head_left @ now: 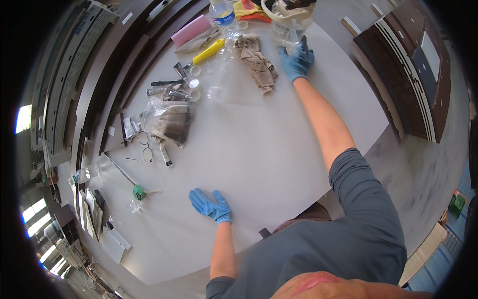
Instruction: The person picks up and places several large wood panels on a workbench, wipes the workbench surface with a cloth, and then moves additional panels onto the bench. The person handles the panels one at a time and wipes the surface between moves.
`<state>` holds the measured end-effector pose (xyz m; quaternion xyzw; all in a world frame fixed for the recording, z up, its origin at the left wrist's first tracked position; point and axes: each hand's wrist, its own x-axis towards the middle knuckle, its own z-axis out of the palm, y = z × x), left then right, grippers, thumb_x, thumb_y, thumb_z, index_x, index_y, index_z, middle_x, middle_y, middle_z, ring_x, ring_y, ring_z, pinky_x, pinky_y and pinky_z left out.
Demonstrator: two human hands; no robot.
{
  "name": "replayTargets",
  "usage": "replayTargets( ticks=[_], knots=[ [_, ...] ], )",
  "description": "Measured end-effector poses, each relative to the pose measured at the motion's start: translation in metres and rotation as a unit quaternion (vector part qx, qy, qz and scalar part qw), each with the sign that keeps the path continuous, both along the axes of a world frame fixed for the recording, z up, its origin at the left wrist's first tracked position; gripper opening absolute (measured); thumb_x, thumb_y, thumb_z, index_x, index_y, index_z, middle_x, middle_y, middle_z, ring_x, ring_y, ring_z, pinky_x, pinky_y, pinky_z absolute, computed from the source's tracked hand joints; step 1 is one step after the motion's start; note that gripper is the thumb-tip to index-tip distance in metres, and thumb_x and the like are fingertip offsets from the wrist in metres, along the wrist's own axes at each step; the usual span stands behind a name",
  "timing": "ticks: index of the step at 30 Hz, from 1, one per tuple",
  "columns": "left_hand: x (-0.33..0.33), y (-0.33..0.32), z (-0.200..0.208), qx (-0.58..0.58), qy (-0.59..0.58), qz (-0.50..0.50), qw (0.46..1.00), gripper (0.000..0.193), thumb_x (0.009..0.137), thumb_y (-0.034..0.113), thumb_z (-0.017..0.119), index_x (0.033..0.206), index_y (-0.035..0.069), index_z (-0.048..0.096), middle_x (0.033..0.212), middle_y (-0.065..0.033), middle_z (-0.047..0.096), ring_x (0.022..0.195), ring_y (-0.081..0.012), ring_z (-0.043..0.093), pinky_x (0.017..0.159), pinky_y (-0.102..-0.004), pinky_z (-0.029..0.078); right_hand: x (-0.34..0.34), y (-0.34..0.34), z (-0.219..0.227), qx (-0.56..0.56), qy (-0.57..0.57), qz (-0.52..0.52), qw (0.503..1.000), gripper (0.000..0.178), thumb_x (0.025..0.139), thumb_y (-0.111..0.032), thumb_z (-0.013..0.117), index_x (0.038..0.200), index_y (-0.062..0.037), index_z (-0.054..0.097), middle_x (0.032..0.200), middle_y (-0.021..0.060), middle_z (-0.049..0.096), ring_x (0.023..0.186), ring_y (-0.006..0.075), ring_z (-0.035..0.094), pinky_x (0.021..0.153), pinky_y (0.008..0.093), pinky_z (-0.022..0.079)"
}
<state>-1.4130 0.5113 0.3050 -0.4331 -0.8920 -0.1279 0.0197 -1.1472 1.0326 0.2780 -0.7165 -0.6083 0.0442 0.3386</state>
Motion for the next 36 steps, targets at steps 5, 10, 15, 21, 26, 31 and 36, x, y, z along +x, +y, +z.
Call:
replayTargets(
  ticks=[5,10,15,21,26,31,36],
  knots=[
    [0.0,-0.001,-0.001,0.006,0.001,-0.007,1.0,0.074,0.097,0.031,0.067,0.157,-0.006,0.043,0.163,-0.0296,0.041,0.155,-0.0454,0.033,0.128,-0.0562,0.021,-0.022,0.006,-0.001,-0.003,-0.021,-0.029,0.999,0.098,0.081,-0.052,0.078,0.153,0.0019,0.04,0.145,0.021,0.061,0.132,0.0342,0.06,0.116,0.0581,0.034],
    [-0.001,-0.004,-0.004,0.002,0.003,-0.009,1.0,0.073,0.098,0.031,0.067,0.156,-0.006,0.044,0.163,-0.0295,0.042,0.155,-0.0448,0.034,0.128,-0.0556,0.021,-0.026,0.0,0.015,-0.021,0.021,0.032,0.999,0.088,0.084,-0.046,0.076,0.151,-0.0001,0.043,0.154,0.0177,0.054,0.142,0.0347,0.052,0.122,0.0628,0.026],
    [0.0,-0.005,-0.006,0.008,0.006,-0.002,1.0,0.073,0.099,0.034,0.066,0.156,-0.005,0.044,0.162,-0.0294,0.042,0.155,-0.0435,0.034,0.129,-0.0551,0.021,-0.041,-0.06,0.023,0.152,-0.083,0.14,0.975,0.077,0.085,-0.05,0.074,0.144,-0.0042,0.054,0.152,0.0209,0.055,0.143,0.0362,0.051,0.121,0.0598,0.031],
    [0.0,-0.006,-0.006,0.017,-0.004,0.004,1.0,0.072,0.099,0.035,0.065,0.155,-0.006,0.045,0.163,-0.0288,0.042,0.155,-0.0429,0.034,0.129,-0.055,0.022,-0.074,-0.083,0.017,0.095,-0.142,0.295,0.94,0.064,0.091,-0.045,0.067,0.142,-0.0073,0.06,0.158,0.0168,0.051,0.148,0.0365,0.045,0.123,0.0557,0.032],
    [-0.001,-0.009,-0.011,0.021,0.013,-0.011,1.0,0.072,0.099,0.035,0.065,0.155,-0.006,0.045,0.162,-0.0287,0.043,0.155,-0.043,0.035,0.128,-0.0546,0.022,-0.078,-0.05,0.008,0.068,-0.065,0.293,0.952,0.046,0.089,-0.014,0.065,0.135,-0.0112,0.066,0.143,0.0104,0.063,0.128,0.0311,0.062,0.099,0.0421,0.056],
    [-0.003,-0.007,-0.011,0.019,0.0,0.005,1.0,0.072,0.099,0.034,0.065,0.156,-0.005,0.046,0.163,-0.0286,0.043,0.155,-0.0429,0.035,0.129,-0.0543,0.022,-0.044,-0.053,0.022,-0.001,-0.117,0.341,0.933,0.042,0.089,-0.011,0.063,0.13,-0.0147,0.069,0.14,0.0051,0.066,0.119,0.0298,0.066,0.098,0.0421,0.057],
    [0.001,-0.005,-0.007,0.006,0.013,0.002,1.0,0.07,0.101,0.035,0.063,0.156,-0.005,0.046,0.163,-0.0274,0.044,0.155,-0.0421,0.036,0.128,-0.0534,0.023,0.071,-0.057,0.01,0.082,-0.153,0.428,0.887,0.042,0.087,-0.007,0.06,0.127,-0.0157,0.072,0.139,0.0069,0.068,0.118,0.0322,0.067,0.1,0.0423,0.056]
  ],
)
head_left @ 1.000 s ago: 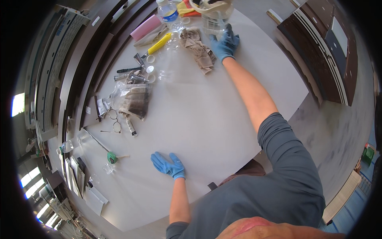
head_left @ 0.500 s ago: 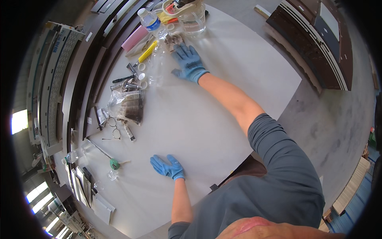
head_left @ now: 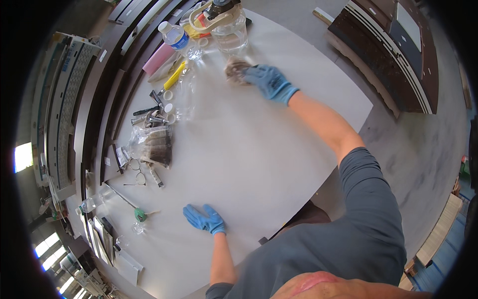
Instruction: The person picks up and places several large wood panels on a workbench, wipes the workbench surface with a cloth, and then moves additional panels onto the bench. The person handles the panels one at a time and wipes the surface between moves.
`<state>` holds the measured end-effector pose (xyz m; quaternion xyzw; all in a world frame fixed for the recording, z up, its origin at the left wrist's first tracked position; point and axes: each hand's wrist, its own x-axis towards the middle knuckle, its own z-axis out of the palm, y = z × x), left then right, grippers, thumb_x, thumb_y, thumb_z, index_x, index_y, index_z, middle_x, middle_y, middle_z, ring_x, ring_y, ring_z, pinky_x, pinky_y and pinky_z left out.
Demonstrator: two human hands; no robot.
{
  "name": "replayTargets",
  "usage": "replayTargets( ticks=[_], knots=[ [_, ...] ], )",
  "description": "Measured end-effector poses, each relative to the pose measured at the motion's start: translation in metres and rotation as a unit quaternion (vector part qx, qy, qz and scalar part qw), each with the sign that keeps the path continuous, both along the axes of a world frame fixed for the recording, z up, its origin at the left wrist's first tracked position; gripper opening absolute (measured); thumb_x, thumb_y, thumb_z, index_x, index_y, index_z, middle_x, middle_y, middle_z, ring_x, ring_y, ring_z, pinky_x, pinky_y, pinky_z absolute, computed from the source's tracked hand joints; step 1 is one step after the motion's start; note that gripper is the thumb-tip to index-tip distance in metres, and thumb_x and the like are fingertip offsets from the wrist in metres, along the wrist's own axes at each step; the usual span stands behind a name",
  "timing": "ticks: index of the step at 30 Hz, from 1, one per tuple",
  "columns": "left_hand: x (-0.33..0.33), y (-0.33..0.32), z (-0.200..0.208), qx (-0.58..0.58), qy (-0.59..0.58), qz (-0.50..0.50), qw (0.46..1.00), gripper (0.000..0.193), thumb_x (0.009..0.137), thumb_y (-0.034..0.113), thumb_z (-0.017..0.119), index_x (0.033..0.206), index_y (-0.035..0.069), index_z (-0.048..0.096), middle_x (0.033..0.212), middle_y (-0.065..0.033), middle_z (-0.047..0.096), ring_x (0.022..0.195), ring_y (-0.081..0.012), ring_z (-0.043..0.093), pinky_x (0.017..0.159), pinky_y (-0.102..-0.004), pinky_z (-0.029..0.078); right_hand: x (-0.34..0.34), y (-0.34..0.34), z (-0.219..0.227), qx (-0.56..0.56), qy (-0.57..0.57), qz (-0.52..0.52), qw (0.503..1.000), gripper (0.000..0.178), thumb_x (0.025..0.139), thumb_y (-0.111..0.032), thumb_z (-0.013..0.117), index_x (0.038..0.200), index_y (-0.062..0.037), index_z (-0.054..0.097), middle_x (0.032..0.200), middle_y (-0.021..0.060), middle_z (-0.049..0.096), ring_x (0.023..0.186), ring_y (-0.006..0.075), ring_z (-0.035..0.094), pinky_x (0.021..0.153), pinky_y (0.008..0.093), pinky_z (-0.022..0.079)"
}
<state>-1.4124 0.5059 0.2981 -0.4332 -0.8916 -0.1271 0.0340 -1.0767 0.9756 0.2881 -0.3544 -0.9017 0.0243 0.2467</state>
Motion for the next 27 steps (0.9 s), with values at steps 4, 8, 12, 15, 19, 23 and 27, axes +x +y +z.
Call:
replayTargets(
  ticks=[4,8,12,15,19,23,27],
  knots=[
    [0.001,0.001,0.001,0.0,0.009,-0.005,1.0,0.068,0.101,0.034,0.062,0.155,-0.005,0.047,0.162,-0.0266,0.045,0.154,-0.0421,0.037,0.128,-0.0534,0.025,0.063,0.081,-0.012,0.008,-0.007,-0.047,0.999,0.046,0.086,-0.003,0.059,0.129,-0.0133,0.071,0.137,0.0126,0.069,0.124,0.0354,0.065,0.108,0.0457,0.052],
    [0.0,0.003,0.001,0.0,0.02,-0.015,1.0,0.067,0.101,0.033,0.062,0.154,-0.005,0.048,0.161,-0.0268,0.046,0.154,-0.0425,0.038,0.127,-0.0536,0.026,0.109,0.157,0.014,-0.089,0.0,-0.398,0.913,0.025,0.097,-0.023,0.061,0.113,-0.0128,0.076,0.117,0.0153,0.076,0.107,0.0383,0.072,0.092,0.0471,0.058],
    [0.001,0.005,0.001,0.0,0.016,-0.009,1.0,0.067,0.101,0.031,0.064,0.154,-0.005,0.048,0.162,-0.0268,0.045,0.154,-0.0425,0.038,0.127,-0.0536,0.026,0.116,0.16,0.027,-0.202,0.398,-0.473,0.759,0.035,0.094,-0.024,0.065,0.122,-0.005,0.076,0.113,0.0196,0.078,0.106,0.0286,0.075,0.092,0.0374,0.057],
    [0.002,0.005,0.003,0.002,0.019,-0.012,1.0,0.067,0.101,0.031,0.064,0.155,-0.005,0.048,0.162,-0.0265,0.045,0.154,-0.0423,0.037,0.128,-0.0535,0.026,0.091,0.11,0.02,-0.118,0.5,-0.358,0.779,0.031,0.094,-0.013,0.064,0.121,-0.0015,0.075,0.108,0.0121,0.079,0.102,0.0184,0.073,0.091,0.0312,0.056],
    [0.002,0.003,0.002,-0.014,-0.006,0.015,1.0,0.066,0.101,0.031,0.064,0.155,-0.004,0.048,0.163,-0.0265,0.044,0.154,-0.0423,0.038,0.128,-0.0534,0.026,0.025,0.004,0.01,-0.151,0.593,-0.205,0.764,0.03,0.102,-0.001,0.06,0.129,0.002,0.071,0.126,0.0097,0.074,0.111,0.0151,0.069,0.098,0.0311,0.055],
    [-0.001,0.0,-0.003,-0.024,0.021,0.003,0.999,0.067,0.103,0.035,0.061,0.156,-0.004,0.047,0.164,-0.0271,0.042,0.154,-0.0425,0.037,0.128,-0.0534,0.026,-0.102,-0.032,0.01,-0.082,0.606,-0.191,0.768,0.039,0.094,0.005,0.061,0.132,0.0036,0.068,0.134,0.0181,0.071,0.129,0.0306,0.065,0.114,0.0396,0.048],
    [-0.005,-0.007,-0.007,-0.03,0.034,0.002,0.999,0.069,0.105,0.042,0.056,0.156,-0.003,0.047,0.165,-0.026,0.042,0.155,-0.0415,0.035,0.127,-0.0545,0.025,-0.18,-0.044,0.03,-0.234,0.261,-0.24,0.905,0.065,0.089,-0.025,0.072,0.148,-0.0025,0.055,0.158,0.0249,0.048,0.148,0.0435,0.043,0.124,0.0517,0.035]
  ],
)
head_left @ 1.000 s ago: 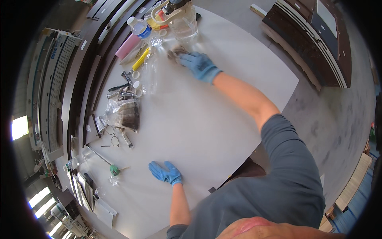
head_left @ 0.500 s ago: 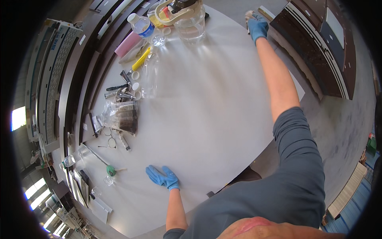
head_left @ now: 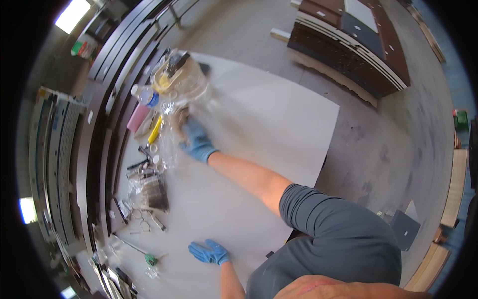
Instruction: The person picks up and places several large wood panels on a workbench, wipes the workbench surface with a cloth, and then moves additional panels onto the bench. The person handles the panels one at a time and wipes the surface between moves.
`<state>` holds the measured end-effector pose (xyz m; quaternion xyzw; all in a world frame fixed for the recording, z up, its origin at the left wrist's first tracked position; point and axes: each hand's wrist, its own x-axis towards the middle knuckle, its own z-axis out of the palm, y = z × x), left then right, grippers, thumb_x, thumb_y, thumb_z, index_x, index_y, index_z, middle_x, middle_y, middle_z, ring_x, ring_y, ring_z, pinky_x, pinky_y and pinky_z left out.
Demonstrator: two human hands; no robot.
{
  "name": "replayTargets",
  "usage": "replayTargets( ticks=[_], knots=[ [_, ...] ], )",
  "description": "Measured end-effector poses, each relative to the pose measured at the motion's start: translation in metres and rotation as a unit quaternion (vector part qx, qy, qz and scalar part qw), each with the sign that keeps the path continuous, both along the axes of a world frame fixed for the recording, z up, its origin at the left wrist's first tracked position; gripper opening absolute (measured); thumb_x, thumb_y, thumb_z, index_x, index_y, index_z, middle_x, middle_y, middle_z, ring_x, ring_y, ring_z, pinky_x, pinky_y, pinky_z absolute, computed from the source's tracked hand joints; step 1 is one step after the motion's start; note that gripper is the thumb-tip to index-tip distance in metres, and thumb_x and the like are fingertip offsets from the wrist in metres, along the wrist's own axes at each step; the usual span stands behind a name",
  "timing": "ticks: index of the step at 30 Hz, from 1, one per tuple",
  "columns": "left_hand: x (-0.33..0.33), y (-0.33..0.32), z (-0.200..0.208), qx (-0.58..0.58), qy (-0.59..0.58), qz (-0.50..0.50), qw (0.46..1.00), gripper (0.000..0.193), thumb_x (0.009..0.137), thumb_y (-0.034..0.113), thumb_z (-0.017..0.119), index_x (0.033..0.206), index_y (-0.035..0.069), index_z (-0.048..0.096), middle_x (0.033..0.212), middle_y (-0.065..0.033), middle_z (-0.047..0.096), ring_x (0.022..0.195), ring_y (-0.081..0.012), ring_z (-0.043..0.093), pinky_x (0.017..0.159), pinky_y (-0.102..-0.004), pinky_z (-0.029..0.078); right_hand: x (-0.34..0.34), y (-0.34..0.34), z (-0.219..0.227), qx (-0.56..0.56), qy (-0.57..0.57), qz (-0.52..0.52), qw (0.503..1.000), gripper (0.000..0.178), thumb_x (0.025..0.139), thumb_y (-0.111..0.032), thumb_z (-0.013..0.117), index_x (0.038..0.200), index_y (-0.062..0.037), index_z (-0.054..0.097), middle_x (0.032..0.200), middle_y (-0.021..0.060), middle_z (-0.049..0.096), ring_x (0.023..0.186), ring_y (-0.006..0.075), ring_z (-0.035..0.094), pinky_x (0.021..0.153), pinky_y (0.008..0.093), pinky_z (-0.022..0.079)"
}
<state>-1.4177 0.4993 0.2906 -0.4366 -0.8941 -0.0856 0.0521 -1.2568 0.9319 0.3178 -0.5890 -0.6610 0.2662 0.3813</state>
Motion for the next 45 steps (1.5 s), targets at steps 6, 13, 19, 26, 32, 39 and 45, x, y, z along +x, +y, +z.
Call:
replayTargets(
  ticks=[6,13,19,26,32,39,45],
  knots=[
    [-0.006,-0.004,-0.01,-0.008,0.031,-0.003,0.999,0.071,0.106,0.049,0.051,0.156,-0.003,0.049,0.164,-0.0235,0.045,0.155,-0.0396,0.038,0.126,-0.0534,0.025,0.075,-0.103,0.018,0.071,-0.051,0.061,0.994,0.06,0.09,-0.031,0.07,0.141,-0.0013,0.061,0.158,0.0217,0.05,0.151,0.039,0.042,0.124,0.0508,0.035],
    [-0.001,-0.002,-0.011,-0.029,0.042,0.045,0.998,0.072,0.107,0.051,0.048,0.158,0.0,0.048,0.166,-0.0227,0.042,0.155,-0.0388,0.037,0.127,-0.0516,0.026,0.359,-0.309,0.003,0.169,-0.171,-0.156,0.958,0.037,0.082,-0.01,0.072,0.117,-0.0033,0.067,0.143,0.0218,0.062,0.134,0.0452,0.058,0.111,0.0533,0.048],
    [0.164,0.068,0.003,0.092,-0.057,-0.132,0.985,0.072,0.104,0.044,0.058,0.159,-0.001,0.045,0.171,-0.0243,0.033,0.16,-0.0379,0.028,0.129,-0.0508,0.022,0.559,-0.497,-0.039,-0.232,-0.187,-0.405,0.864,0.034,0.09,-0.027,0.071,0.114,-0.0031,0.073,0.13,0.0211,0.07,0.123,0.0419,0.065,0.105,0.0491,0.052],
    [0.465,0.201,0.023,0.155,-0.201,-0.282,0.925,0.076,0.1,0.043,0.063,0.159,-0.002,0.043,0.169,-0.0281,0.034,0.158,-0.0432,0.028,0.129,-0.0551,0.021,0.71,-0.582,-0.111,-0.574,-0.067,-0.374,0.725,0.036,0.096,-0.041,0.063,0.104,-0.0088,0.078,0.11,0.016,0.078,0.102,0.0325,0.074,0.093,0.0471,0.055],
    [0.566,0.247,0.006,0.022,-0.08,-0.176,0.981,0.083,0.1,0.058,0.054,0.159,0.0,0.043,0.17,-0.0236,0.035,0.16,-0.04,0.026,0.131,-0.0535,0.012,0.858,-0.53,-0.058,-0.553,0.02,-0.259,0.792,0.037,0.096,-0.043,0.062,0.1,-0.0092,0.077,0.098,0.0143,0.077,0.087,0.0276,0.07,0.086,0.0449,0.055],
    [0.571,0.247,0.0,0.004,-0.03,-0.164,0.986,0.082,0.1,0.057,0.055,0.161,0.003,0.042,0.17,-0.0217,0.036,0.16,-0.0373,0.026,0.132,-0.0515,0.011,0.944,-0.351,-0.059,-0.49,-0.063,-0.205,0.845,0.043,0.095,-0.042,0.059,0.113,-0.005,0.074,0.112,0.0216,0.075,0.097,0.0381,0.072,0.091,0.0473,0.055],
    [0.569,0.243,-0.001,0.02,-0.013,-0.211,0.977,0.081,0.098,0.049,0.061,0.159,-0.001,0.044,0.168,-0.0245,0.038,0.159,-0.0395,0.028,0.132,-0.0523,0.012,0.956,-0.133,-0.04,-0.473,-0.069,-0.023,0.878,0.05,0.098,-0.042,0.057,0.134,-0.0097,0.07,0.136,0.0204,0.069,0.128,0.0409,0.064,0.109,0.0469,0.05]
  ],
)
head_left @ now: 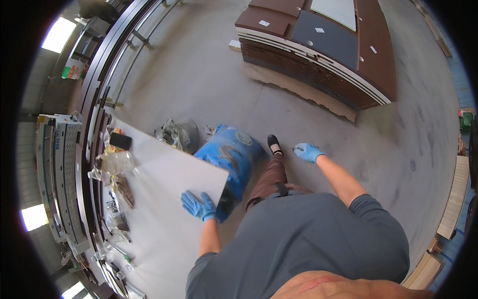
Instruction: The person picks up and places several large wood panels on a workbench, wipes the workbench surface with a cloth, and then moves additional panels onto the bench. The person handles the panels one at a time and wipes the surface between moves.
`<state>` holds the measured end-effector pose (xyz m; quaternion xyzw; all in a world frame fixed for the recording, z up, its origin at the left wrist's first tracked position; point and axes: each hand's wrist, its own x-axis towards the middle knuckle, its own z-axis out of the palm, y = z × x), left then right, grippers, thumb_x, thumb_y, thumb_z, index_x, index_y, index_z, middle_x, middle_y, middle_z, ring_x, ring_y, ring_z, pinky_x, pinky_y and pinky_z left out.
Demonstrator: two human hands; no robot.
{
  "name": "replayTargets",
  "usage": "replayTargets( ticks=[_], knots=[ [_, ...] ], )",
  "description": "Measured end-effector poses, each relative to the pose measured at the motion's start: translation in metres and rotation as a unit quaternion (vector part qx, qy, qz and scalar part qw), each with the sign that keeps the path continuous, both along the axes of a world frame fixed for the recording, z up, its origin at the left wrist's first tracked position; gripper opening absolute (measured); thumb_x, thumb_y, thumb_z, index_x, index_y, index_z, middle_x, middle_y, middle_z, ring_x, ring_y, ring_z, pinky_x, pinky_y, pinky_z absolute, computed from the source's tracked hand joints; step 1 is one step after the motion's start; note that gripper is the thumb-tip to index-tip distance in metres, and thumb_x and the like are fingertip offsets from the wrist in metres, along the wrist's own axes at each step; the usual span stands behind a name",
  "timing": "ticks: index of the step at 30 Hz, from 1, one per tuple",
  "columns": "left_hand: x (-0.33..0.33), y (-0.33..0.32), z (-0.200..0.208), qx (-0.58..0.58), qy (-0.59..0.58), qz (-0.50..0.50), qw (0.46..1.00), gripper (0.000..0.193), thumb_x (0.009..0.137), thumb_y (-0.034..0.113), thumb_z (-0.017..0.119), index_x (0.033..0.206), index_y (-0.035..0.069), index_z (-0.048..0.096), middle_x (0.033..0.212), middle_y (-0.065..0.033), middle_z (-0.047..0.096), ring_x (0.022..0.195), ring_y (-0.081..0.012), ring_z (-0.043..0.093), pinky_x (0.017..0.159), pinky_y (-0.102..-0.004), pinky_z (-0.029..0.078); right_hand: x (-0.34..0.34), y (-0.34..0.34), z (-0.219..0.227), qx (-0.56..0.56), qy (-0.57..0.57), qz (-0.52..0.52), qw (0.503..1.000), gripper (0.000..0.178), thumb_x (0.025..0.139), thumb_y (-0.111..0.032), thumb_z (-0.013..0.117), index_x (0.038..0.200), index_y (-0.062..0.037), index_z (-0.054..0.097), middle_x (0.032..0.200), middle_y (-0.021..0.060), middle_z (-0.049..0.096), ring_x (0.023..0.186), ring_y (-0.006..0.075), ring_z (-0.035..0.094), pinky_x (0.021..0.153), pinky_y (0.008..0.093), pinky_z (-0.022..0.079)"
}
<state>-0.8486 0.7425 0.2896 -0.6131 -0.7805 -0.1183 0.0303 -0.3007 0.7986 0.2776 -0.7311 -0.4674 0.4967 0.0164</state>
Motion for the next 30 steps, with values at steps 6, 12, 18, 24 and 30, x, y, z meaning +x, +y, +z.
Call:
replayTargets(
  ticks=[6,12,18,24,30],
  knots=[
    [0.077,0.104,0.009,-0.055,0.013,0.296,0.954,0.077,0.1,0.058,0.062,0.149,-0.002,0.054,0.151,-0.0306,0.052,0.143,-0.0449,0.045,0.122,-0.0581,0.031,0.065,0.141,0.016,0.008,-0.039,0.047,0.998,0.052,0.097,-0.041,0.058,0.134,-0.0072,0.07,0.14,0.0198,0.068,0.13,0.04,0.064,0.111,0.0468,0.049],
    [0.313,0.373,0.084,0.136,-0.45,-0.263,0.843,0.057,0.104,0.017,0.062,0.153,-0.007,0.046,0.162,-0.026,0.044,0.149,-0.0308,0.047,0.121,-0.0417,0.039,0.158,0.215,-0.015,-0.121,-0.133,0.0,0.984,0.046,0.095,-0.039,0.057,0.126,-0.01,0.076,0.133,0.0186,0.072,0.125,0.0394,0.066,0.108,0.046,0.05],
    [0.332,0.623,0.06,-0.025,-0.611,-0.182,0.77,0.033,0.105,0.015,0.064,0.131,-0.005,0.07,0.127,-0.0156,0.075,0.116,-0.0191,0.069,0.105,-0.0336,0.053,0.198,0.331,-0.035,-0.189,-0.133,-0.03,0.972,0.049,0.094,-0.039,0.057,0.129,-0.0103,0.075,0.139,0.0198,0.069,0.131,0.0396,0.064,0.112,0.0479,0.048],
    [0.176,0.703,-0.037,-0.328,-0.584,0.195,0.716,0.016,0.099,0.023,0.065,0.09,0.01,0.067,0.078,-0.0035,0.065,0.066,-0.016,0.06,0.052,-0.038,0.048,0.16,0.566,-0.029,-0.184,-0.101,0.006,0.978,0.059,0.094,-0.04,0.057,0.141,-0.0047,0.067,0.15,0.0223,0.061,0.138,0.0402,0.058,0.115,0.0496,0.046],
    [0.056,0.737,-0.057,-0.465,-0.479,0.284,0.689,0.018,0.099,0.027,0.065,0.092,0.011,0.065,0.075,-0.0039,0.063,0.06,-0.0189,0.057,0.051,-0.0376,0.046,0.069,0.864,0.01,-0.008,-0.062,0.104,0.993,0.05,0.096,-0.039,0.053,0.133,-0.0113,0.072,0.142,0.0198,0.067,0.131,0.0397,0.063,0.11,0.049,0.05]
  ],
)
